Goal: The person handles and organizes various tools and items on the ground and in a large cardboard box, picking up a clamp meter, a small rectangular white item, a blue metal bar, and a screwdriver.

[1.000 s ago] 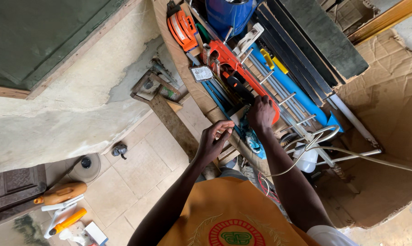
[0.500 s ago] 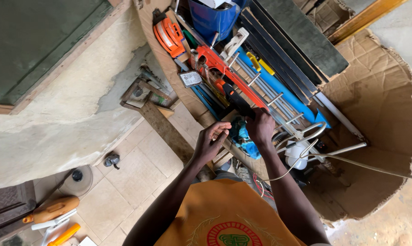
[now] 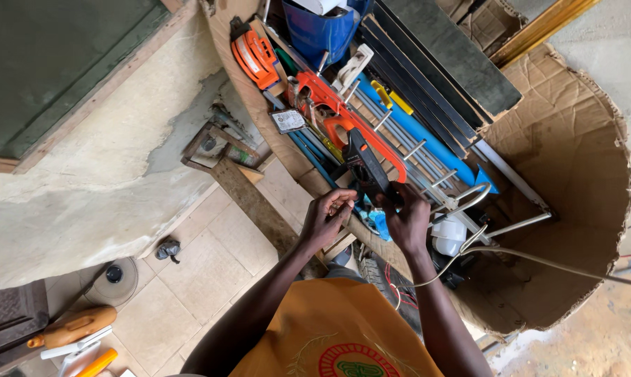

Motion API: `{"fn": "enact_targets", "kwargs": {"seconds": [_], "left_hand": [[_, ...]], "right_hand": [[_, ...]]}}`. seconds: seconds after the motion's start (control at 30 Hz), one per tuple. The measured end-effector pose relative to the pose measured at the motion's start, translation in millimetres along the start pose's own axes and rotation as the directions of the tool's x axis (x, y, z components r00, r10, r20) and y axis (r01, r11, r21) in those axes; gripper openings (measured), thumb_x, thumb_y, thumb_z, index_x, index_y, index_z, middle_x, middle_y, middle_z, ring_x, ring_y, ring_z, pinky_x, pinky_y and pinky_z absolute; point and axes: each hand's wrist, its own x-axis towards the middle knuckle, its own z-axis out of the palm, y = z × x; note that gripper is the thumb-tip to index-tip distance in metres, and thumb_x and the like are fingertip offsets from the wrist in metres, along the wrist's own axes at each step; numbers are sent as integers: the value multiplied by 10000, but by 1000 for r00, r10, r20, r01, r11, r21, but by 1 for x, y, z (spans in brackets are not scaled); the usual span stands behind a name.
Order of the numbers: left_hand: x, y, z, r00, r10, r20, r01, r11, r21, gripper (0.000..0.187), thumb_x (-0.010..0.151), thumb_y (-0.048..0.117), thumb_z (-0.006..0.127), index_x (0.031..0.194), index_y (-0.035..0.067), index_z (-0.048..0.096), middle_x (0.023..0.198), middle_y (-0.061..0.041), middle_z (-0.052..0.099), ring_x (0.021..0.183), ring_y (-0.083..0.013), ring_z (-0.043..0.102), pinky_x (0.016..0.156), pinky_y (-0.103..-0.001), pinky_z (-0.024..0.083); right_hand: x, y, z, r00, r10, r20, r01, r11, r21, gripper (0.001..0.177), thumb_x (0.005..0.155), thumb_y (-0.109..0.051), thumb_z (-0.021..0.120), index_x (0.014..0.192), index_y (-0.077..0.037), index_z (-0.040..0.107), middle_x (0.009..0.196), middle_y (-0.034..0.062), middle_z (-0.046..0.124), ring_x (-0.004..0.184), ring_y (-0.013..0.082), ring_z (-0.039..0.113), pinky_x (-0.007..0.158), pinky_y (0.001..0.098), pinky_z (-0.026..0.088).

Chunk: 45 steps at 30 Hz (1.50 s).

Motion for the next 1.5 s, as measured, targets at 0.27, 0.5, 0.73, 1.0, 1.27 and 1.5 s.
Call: {"fn": "enact_targets", "kwargs": {"seconds": [0.27, 0.5, 0.73, 1.0, 1.27, 1.5], "left_hand": [[-9, 9, -4, 981, -101, -164, 87, 992, -90, 301, 1018, 249, 660, 1231, 38, 634, 1007, -39, 727, 815, -80, 655, 667, -251, 545], [-26, 9, -13, 979, -50, -198, 2, 972, -236, 251, 1046, 245, 665, 1139, 26, 585, 987, 1, 684, 856, -65, 642, 686, -245, 558], [-47, 10, -25, 970, -5, -242, -103, 895, -434, 247, 1029, 217, 678, 1160, 45, 558, 1008, 9, 660, 885, -67, 626, 689, -244, 539], [-99, 21, -56, 927, 15, -375, -169, 908, -383, 245, 1008, 221, 700, 1151, 51, 596, 999, -2, 663, 873, -72, 618, 701, -258, 528], [-199, 29, -88, 837, -40, -545, -184, 918, -351, 274, 983, 264, 704, 1119, 53, 595, 958, -4, 667, 844, -73, 629, 699, -256, 533], [-303, 14, -91, 715, -51, -697, -236, 921, -309, 250, 1005, 273, 696, 1030, 43, 601, 933, -21, 675, 830, -86, 632, 692, -268, 534]], "right_hand": [[-23, -32, 10, 999, -4, 44, -2, 992, 125, 421, 867, -177, 807, 1201, 57, 699, 989, 159, 731, 824, 209, 742, 711, 335, 596], [-33, -50, 15, 990, -83, 110, 74, 994, 83, 432, 864, -241, 827, 1162, 54, 721, 926, 158, 726, 785, 213, 707, 708, 361, 566], [-49, -75, 23, 984, -125, 128, 112, 988, 104, 459, 856, -256, 819, 1161, 64, 694, 953, 169, 717, 783, 216, 707, 689, 362, 548], [-79, -110, 47, 950, -212, 227, 163, 963, 216, 448, 860, -234, 818, 1151, 72, 669, 966, 149, 723, 797, 193, 725, 684, 332, 551], [-136, -137, 85, 838, -390, 382, 328, 919, 219, 411, 869, -213, 816, 1164, 48, 698, 995, 155, 747, 802, 198, 756, 686, 338, 599], [-211, -159, 113, 725, -472, 502, 370, 881, 294, 350, 870, -169, 815, 1131, 35, 704, 958, 138, 752, 784, 193, 760, 674, 322, 594]]}}
